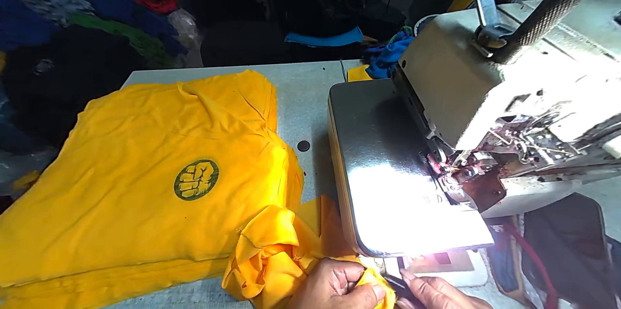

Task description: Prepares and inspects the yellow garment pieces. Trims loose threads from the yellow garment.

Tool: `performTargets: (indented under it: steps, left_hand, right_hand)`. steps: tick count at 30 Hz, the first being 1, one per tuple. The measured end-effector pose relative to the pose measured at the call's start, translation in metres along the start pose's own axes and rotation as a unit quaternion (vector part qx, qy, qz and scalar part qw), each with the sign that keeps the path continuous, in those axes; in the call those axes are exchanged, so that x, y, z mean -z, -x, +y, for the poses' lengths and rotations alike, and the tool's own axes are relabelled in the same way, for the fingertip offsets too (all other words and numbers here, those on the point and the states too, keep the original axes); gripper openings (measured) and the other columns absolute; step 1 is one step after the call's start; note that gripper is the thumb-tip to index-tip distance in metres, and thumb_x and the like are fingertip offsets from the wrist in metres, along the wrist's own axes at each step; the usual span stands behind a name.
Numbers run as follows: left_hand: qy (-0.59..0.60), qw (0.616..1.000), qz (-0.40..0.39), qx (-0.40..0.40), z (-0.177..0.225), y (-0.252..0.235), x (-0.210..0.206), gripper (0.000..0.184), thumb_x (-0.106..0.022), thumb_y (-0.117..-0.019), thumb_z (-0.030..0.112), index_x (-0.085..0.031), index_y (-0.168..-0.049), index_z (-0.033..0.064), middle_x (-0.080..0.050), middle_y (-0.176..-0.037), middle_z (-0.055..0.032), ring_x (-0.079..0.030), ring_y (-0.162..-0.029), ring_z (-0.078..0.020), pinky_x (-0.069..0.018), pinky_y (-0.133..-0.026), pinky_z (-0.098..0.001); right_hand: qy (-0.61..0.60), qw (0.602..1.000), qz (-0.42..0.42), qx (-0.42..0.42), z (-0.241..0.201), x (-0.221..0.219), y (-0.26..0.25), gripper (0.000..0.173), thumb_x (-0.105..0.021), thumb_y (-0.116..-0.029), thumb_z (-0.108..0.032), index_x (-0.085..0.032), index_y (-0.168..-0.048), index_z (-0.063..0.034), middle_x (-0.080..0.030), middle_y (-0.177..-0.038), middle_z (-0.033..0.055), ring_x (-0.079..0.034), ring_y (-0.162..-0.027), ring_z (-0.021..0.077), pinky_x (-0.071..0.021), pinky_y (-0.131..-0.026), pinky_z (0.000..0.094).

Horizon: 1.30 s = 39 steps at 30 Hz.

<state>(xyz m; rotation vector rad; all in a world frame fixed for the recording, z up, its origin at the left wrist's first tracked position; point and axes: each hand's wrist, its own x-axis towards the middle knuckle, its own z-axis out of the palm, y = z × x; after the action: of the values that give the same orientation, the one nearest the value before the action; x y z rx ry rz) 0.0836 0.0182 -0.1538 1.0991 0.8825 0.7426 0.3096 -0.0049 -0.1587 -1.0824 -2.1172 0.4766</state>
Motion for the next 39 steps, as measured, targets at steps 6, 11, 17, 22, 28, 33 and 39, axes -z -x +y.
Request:
performTargets:
  steps: [6, 11, 17, 22, 28, 33, 39]
  left_hand:
    - [0.000, 1.000, -0.003, -0.009, 0.000, 0.000, -0.001, 0.015, -0.061, -0.0962, 0.003, -0.070, -0.084, 0.0045, -0.064, -0.068, 0.0079, -0.057, -0.061, 0.0044, -0.0472, -0.058, -0.0155]
    - [0.001, 1.000, -0.008, -0.004, 0.000, -0.001, 0.000, 0.016, -0.062, -0.0963, 0.004, -0.069, -0.083, 0.0051, -0.062, -0.066, 0.0085, -0.055, -0.060, 0.0045, -0.0454, -0.056, -0.0154]
    - [-0.028, 0.999, -0.025, -0.008, -0.001, -0.002, 0.002, 0.018, -0.062, -0.0963, 0.005, -0.067, -0.079, 0.0060, -0.057, -0.063, 0.0092, -0.049, -0.056, 0.0049, -0.0401, -0.053, -0.0151]
    - [-0.055, 0.998, -0.029, -0.009, -0.001, -0.002, 0.002, 0.020, -0.061, -0.0964, 0.005, -0.066, -0.078, 0.0050, -0.054, -0.062, 0.0084, -0.047, -0.055, 0.0049, -0.0371, -0.052, -0.0151]
    - [-0.068, 0.998, -0.014, -0.011, -0.001, -0.001, 0.000, 0.016, -0.061, -0.0965, 0.005, -0.070, -0.083, 0.0023, -0.061, -0.066, 0.0065, -0.053, -0.059, 0.0052, -0.0424, -0.055, -0.0150]
    - [-0.057, 0.998, -0.001, -0.010, -0.002, -0.001, -0.001, 0.015, -0.062, -0.0957, 0.006, -0.070, -0.083, 0.0039, -0.060, -0.065, 0.0078, -0.051, -0.057, 0.0052, -0.0416, -0.054, -0.0149]
    - [-0.054, 0.999, 0.002, -0.004, 0.000, 0.000, -0.003, 0.016, -0.063, -0.0955, 0.005, -0.069, -0.081, 0.0051, -0.059, -0.064, 0.0091, -0.051, -0.057, 0.0058, -0.0410, -0.054, -0.0143]
  right_hand:
    - [0.014, 0.999, -0.036, -0.007, -0.004, 0.006, -0.004, 0.023, -0.065, -0.1002, -0.013, -0.071, -0.113, 0.0049, -0.070, -0.085, 0.0179, -0.068, -0.074, 0.0231, -0.0558, -0.067, 0.0284]
    - [0.018, 0.999, -0.037, -0.002, -0.003, 0.003, -0.005, 0.023, -0.064, -0.1007, -0.013, -0.071, -0.114, 0.0052, -0.069, -0.083, 0.0176, -0.066, -0.072, 0.0235, -0.0548, -0.066, 0.0287]
    - [0.021, 0.999, -0.043, 0.015, -0.001, 0.001, -0.006, 0.022, -0.062, -0.1012, -0.011, -0.070, -0.115, 0.0047, -0.069, -0.085, 0.0171, -0.067, -0.075, 0.0238, -0.0558, -0.068, 0.0288]
    - [0.028, 0.998, -0.052, 0.025, 0.000, 0.001, -0.012, 0.023, -0.061, -0.1022, -0.012, -0.070, -0.117, 0.0035, -0.069, -0.085, 0.0167, -0.067, -0.074, 0.0248, -0.0547, -0.065, 0.0299]
    - [0.007, 0.999, -0.034, 0.009, 0.002, 0.001, -0.008, 0.022, -0.060, -0.1025, -0.012, -0.070, -0.114, 0.0045, -0.069, -0.083, 0.0163, -0.066, -0.073, 0.0224, -0.0546, -0.066, 0.0278]
    - [-0.028, 0.999, -0.021, -0.035, -0.003, 0.003, 0.001, 0.028, -0.065, -0.1006, -0.018, -0.070, -0.114, 0.0062, -0.070, -0.086, 0.0190, -0.067, -0.073, 0.0210, -0.0552, -0.066, 0.0273]
    - [-0.009, 0.999, -0.019, -0.029, -0.003, 0.002, -0.001, 0.028, -0.065, -0.1004, -0.017, -0.070, -0.115, 0.0069, -0.069, -0.084, 0.0187, -0.066, -0.071, 0.0222, -0.0550, -0.064, 0.0282]
